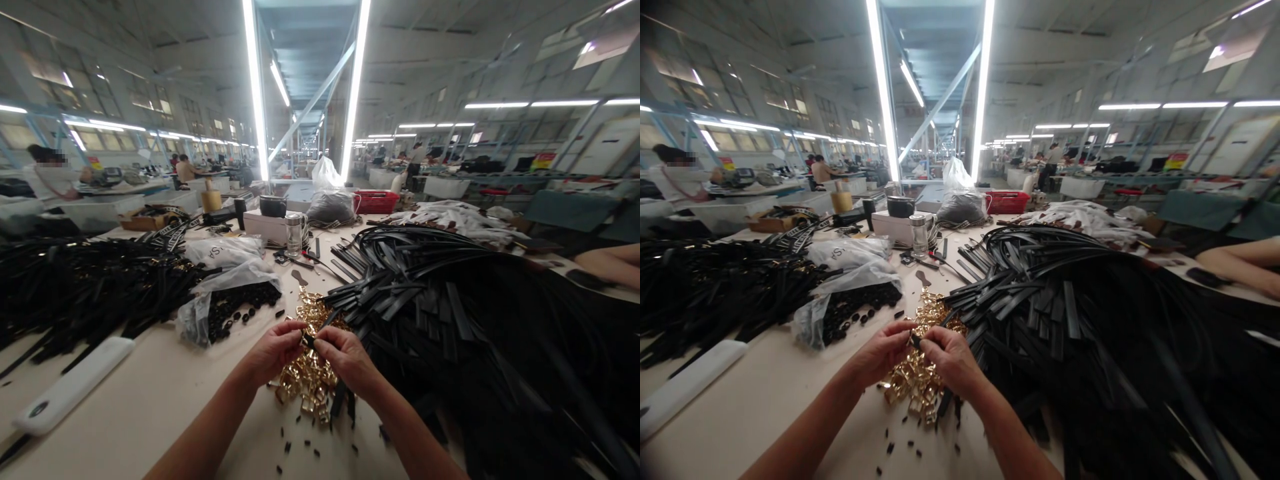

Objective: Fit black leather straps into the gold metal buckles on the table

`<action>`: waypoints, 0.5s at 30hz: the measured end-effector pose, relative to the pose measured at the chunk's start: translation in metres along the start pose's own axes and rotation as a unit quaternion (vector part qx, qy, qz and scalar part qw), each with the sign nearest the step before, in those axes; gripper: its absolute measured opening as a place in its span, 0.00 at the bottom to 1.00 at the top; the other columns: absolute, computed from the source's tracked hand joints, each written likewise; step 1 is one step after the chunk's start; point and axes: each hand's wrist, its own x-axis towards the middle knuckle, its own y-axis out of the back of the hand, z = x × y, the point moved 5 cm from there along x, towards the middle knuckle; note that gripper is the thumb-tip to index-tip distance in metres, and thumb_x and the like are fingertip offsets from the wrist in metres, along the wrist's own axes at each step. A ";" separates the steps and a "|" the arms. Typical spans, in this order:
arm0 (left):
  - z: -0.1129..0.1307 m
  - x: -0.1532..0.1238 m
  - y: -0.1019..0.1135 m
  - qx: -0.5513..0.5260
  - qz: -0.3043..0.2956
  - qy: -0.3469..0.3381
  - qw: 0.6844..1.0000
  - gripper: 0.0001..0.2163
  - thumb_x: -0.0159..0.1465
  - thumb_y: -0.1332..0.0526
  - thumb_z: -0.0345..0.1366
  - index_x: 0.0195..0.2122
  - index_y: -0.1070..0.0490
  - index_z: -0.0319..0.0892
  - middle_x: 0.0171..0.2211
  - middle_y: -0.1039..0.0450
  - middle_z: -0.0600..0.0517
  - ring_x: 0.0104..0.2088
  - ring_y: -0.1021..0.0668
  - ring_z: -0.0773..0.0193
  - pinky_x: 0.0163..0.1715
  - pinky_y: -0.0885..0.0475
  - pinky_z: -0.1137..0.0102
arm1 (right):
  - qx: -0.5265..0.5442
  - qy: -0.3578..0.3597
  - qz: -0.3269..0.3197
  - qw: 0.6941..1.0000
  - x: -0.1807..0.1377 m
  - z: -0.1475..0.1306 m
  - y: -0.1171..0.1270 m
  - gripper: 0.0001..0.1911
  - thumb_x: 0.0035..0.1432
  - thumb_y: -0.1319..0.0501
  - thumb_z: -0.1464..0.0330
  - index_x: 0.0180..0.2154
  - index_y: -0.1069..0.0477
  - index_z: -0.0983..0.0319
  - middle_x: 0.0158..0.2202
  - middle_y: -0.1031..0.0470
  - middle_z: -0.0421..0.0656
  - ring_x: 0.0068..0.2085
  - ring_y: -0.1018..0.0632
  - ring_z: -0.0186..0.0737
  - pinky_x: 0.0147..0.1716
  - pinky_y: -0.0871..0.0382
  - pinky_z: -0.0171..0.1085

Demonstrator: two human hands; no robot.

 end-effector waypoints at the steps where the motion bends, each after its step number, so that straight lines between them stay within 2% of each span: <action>1: -0.001 0.000 0.000 0.005 0.003 0.000 1.000 0.13 0.50 0.28 0.30 0.37 0.23 0.37 0.33 0.21 0.48 0.28 0.22 0.70 0.31 0.27 0.77 | -0.010 0.002 -0.002 1.000 0.000 0.000 0.000 0.11 0.57 0.41 0.63 0.26 0.30 0.63 0.21 0.35 0.36 0.24 0.36 0.30 0.24 0.43 0.30; 5: -0.004 -0.001 -0.005 0.026 -0.011 0.004 1.000 0.14 0.48 0.28 0.31 0.37 0.23 0.36 0.33 0.21 0.47 0.28 0.22 0.69 0.31 0.27 0.77 | -0.051 0.011 -0.011 0.999 0.002 -0.002 0.000 0.11 0.57 0.41 0.64 0.25 0.30 0.63 0.21 0.36 0.36 0.25 0.37 0.31 0.25 0.43 0.30; 9: -0.003 -0.001 -0.006 0.032 -0.003 -0.007 0.999 0.14 0.47 0.27 0.31 0.36 0.23 0.37 0.33 0.21 0.47 0.29 0.21 0.69 0.31 0.27 0.77 | -0.033 -0.007 -0.020 0.999 0.000 -0.004 -0.001 0.11 0.56 0.41 0.63 0.26 0.30 0.63 0.21 0.36 0.36 0.23 0.37 0.30 0.23 0.43 0.30; 13: 0.000 -0.001 -0.004 -0.007 -0.004 -0.010 1.000 0.12 0.48 0.28 0.30 0.35 0.23 0.36 0.33 0.21 0.47 0.29 0.21 0.69 0.31 0.27 0.78 | -0.036 -0.060 -0.073 0.995 -0.005 -0.005 0.001 0.12 0.56 0.40 0.62 0.25 0.31 0.63 0.20 0.36 0.35 0.20 0.38 0.28 0.20 0.46 0.29; 15: -0.001 -0.001 -0.003 -0.027 -0.014 -0.004 1.000 0.11 0.50 0.29 0.29 0.36 0.23 0.36 0.33 0.21 0.47 0.28 0.21 0.70 0.29 0.27 0.80 | -0.054 -0.063 -0.090 0.992 -0.008 -0.007 0.002 0.11 0.56 0.41 0.63 0.25 0.31 0.63 0.20 0.35 0.35 0.20 0.38 0.28 0.19 0.46 0.29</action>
